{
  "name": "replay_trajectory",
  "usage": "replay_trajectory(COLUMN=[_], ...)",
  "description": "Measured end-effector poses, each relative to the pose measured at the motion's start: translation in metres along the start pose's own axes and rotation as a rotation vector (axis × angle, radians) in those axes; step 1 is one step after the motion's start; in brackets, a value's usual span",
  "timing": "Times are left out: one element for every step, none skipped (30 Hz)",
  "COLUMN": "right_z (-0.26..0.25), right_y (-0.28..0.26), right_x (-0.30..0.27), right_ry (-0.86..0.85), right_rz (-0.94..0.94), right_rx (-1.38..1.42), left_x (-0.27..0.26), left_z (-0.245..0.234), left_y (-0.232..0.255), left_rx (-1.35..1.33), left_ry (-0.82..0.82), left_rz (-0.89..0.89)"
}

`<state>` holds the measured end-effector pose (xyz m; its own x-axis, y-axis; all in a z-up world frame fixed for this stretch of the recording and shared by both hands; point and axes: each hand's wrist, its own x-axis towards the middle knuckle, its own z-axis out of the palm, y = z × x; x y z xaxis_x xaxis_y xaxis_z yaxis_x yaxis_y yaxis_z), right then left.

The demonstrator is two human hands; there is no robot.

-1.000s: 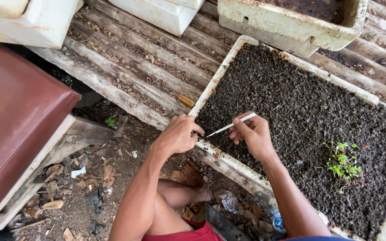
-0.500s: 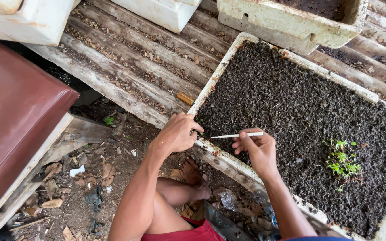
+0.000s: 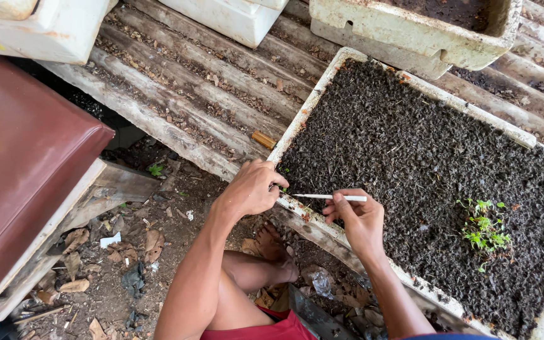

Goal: The person uses a small tool to lift delicate seedlings from a dense tray and places them into a tray of dark soil, spacing them out.

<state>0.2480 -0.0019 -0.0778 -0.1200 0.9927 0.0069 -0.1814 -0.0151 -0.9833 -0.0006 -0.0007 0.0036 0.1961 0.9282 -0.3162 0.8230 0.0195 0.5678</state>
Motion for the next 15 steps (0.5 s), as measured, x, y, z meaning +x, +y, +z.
replay_trajectory(right_z=[0.0,0.0,-0.001,0.0,0.0,0.001,0.0,-0.001,-0.001,0.0,0.001,0.003,0.002,0.001,0.0], right_y=[0.0,-0.001,-0.001,0.0,0.0,0.0,0.001,0.002,0.003,0.004,0.006,0.007,0.001,-0.005,-0.012], right_x=[-0.001,-0.004,-0.007,-0.011,-0.014,-0.017,-0.022,-0.026,-0.03,-0.034,-0.038,-0.041,-0.041,-0.041,-0.041], right_ry=[-0.003,0.003,0.008,0.01,0.009,0.009,0.012,0.034,0.056,0.054,0.058,0.064,0.066,0.074,0.081], right_rz=[0.0,0.001,0.001,0.001,0.011,0.018,0.015,-0.011,-0.037,-0.034,-0.033,-0.035,-0.035,0.045,0.126], right_rx=[0.0,-0.006,-0.013,-0.013,-0.065,-0.115,-0.115,-0.089,-0.064,-0.066,-0.067,-0.064,-0.062,-0.11,-0.158], left_x=[0.0,0.0,0.0,-0.001,-0.001,-0.001,0.0,0.0,0.0,-0.001,-0.001,0.0,0.004,0.007,0.011], left_z=[-0.001,0.0,0.001,0.0,-0.001,-0.002,-0.003,-0.003,-0.002,-0.002,-0.001,-0.003,0.004,0.011,0.018], left_y=[-0.001,-0.003,-0.004,-0.002,0.0,0.002,0.002,0.001,0.0,0.0,0.0,0.0,-0.005,-0.011,-0.016], left_rx=[-0.001,-0.007,-0.014,-0.014,-0.015,-0.013,-0.011,-0.009,-0.007,-0.01,-0.007,0.001,0.004,0.031,0.058], left_ry=[0.002,0.004,0.006,0.004,-0.007,-0.015,-0.016,-0.011,-0.006,-0.007,-0.002,0.003,0.002,-0.013,-0.028], left_rz=[-0.002,-0.011,-0.019,-0.018,-0.023,-0.026,-0.022,-0.019,-0.015,-0.017,-0.019,-0.017,-0.017,-0.019,-0.021])
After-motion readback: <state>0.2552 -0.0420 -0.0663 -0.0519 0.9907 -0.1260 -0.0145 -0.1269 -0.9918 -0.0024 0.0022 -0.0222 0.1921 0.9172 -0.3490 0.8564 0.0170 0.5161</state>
